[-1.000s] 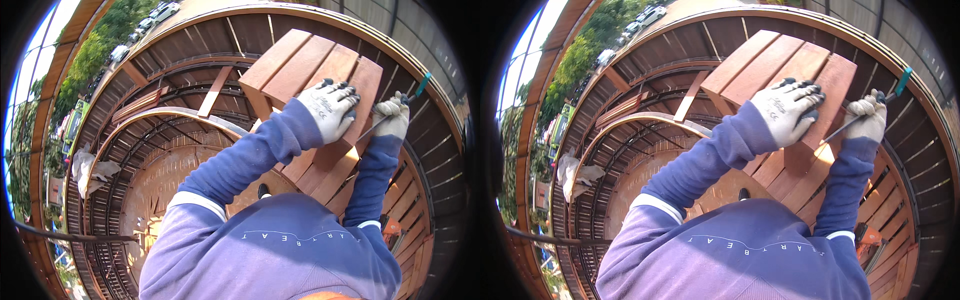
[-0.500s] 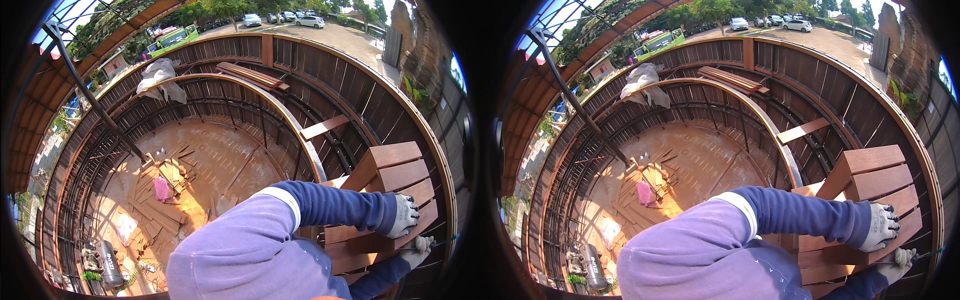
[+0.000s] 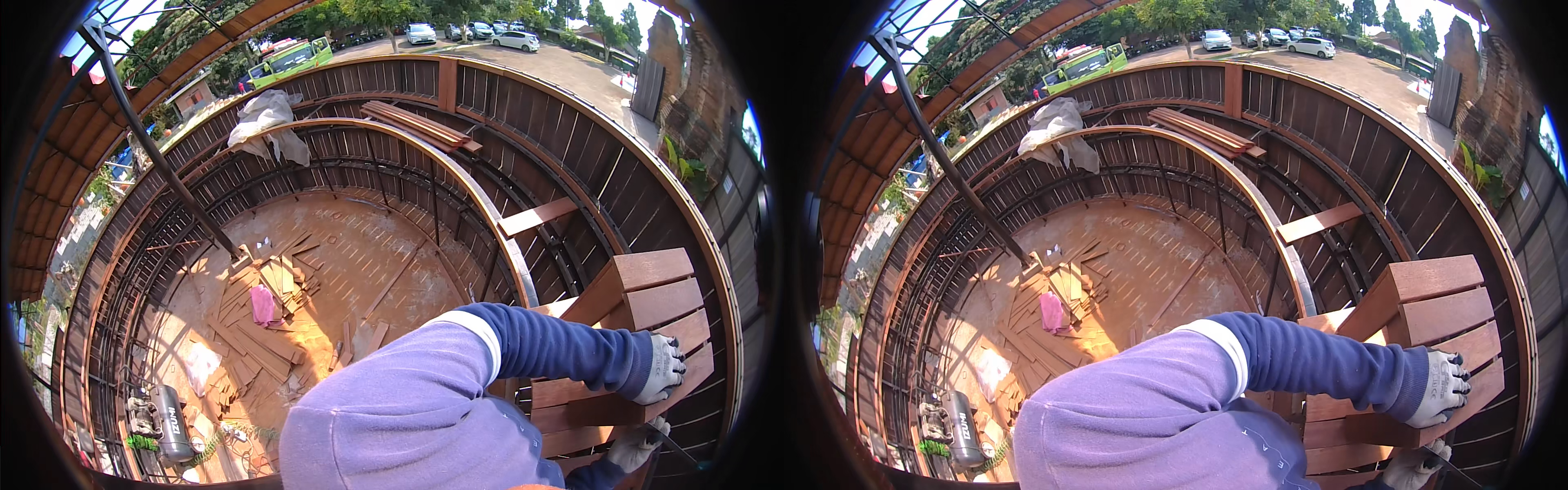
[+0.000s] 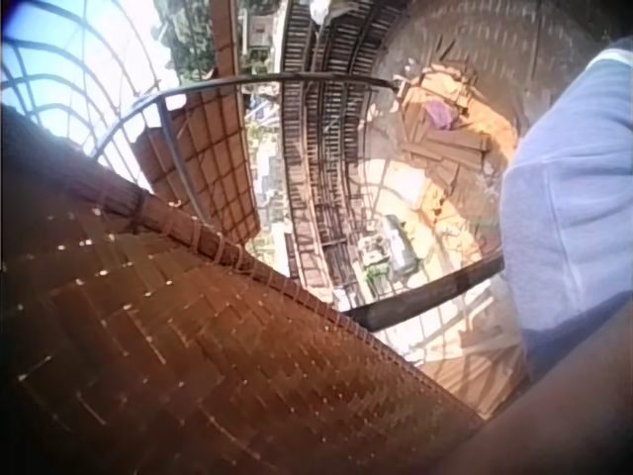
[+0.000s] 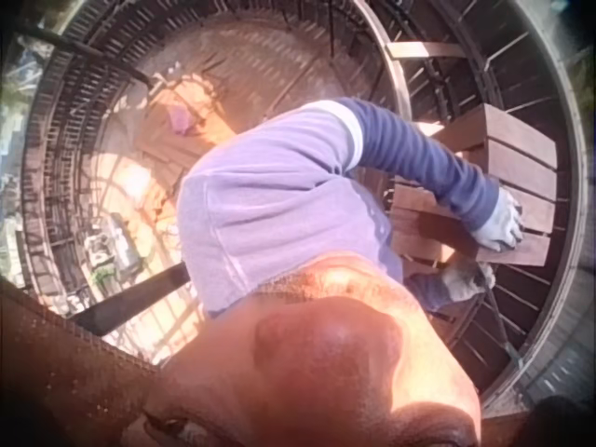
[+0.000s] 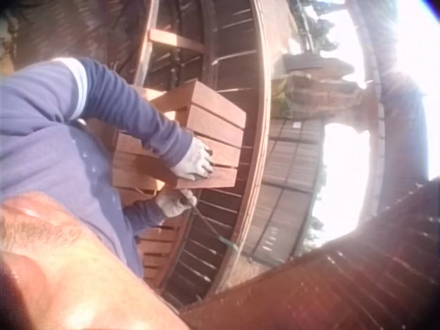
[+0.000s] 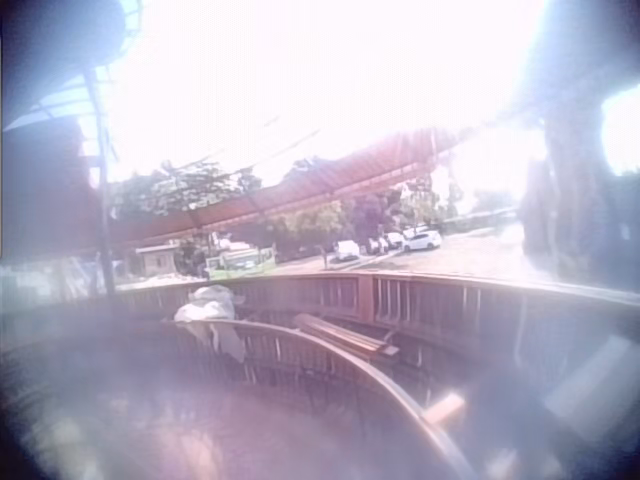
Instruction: The person attaches wooden boards to a frame using a nail gun, handles a mobile phone, and then uses a combination square and a pencil to mark a line on a wooden surface.
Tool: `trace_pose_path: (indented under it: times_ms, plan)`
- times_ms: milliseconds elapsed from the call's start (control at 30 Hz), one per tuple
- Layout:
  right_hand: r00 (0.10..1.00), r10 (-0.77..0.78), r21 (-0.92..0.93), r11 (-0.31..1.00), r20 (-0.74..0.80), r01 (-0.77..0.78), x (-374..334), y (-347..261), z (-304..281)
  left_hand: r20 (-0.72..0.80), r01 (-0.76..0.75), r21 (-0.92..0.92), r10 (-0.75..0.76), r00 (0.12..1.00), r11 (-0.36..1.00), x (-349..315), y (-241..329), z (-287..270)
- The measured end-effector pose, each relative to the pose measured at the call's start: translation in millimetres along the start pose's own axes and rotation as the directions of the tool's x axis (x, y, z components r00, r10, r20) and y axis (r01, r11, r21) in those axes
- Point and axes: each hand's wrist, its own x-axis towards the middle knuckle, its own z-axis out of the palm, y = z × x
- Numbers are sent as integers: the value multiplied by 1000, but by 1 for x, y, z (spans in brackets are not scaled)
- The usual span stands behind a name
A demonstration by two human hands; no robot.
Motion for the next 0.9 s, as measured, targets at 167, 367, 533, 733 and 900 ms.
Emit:
trace_pose_path:
  times_ms: [167,367,533,733,900]
  plan:
    - [996,30,-64,998,82,-25,-5,-2,-5,-38,-66,37,68,997,997,2,-4,9]
    - [993,-67,-204,978,-98,46,-34,16,32,53,3,31,-5,999,1000,2,5,-8]
    - [903,-394,-810,579,-171,99,-50,37,72,99,32,21,-34,995,999,-1,6,-13]
    - [935,-356,-980,185,8,79,-43,16,67,82,23,-8,-22,996,1000,1,6,-14]
    - [935,-345,-724,665,-80,183,-14,17,62,40,15,-3,-15,999,1000,1,6,-10]
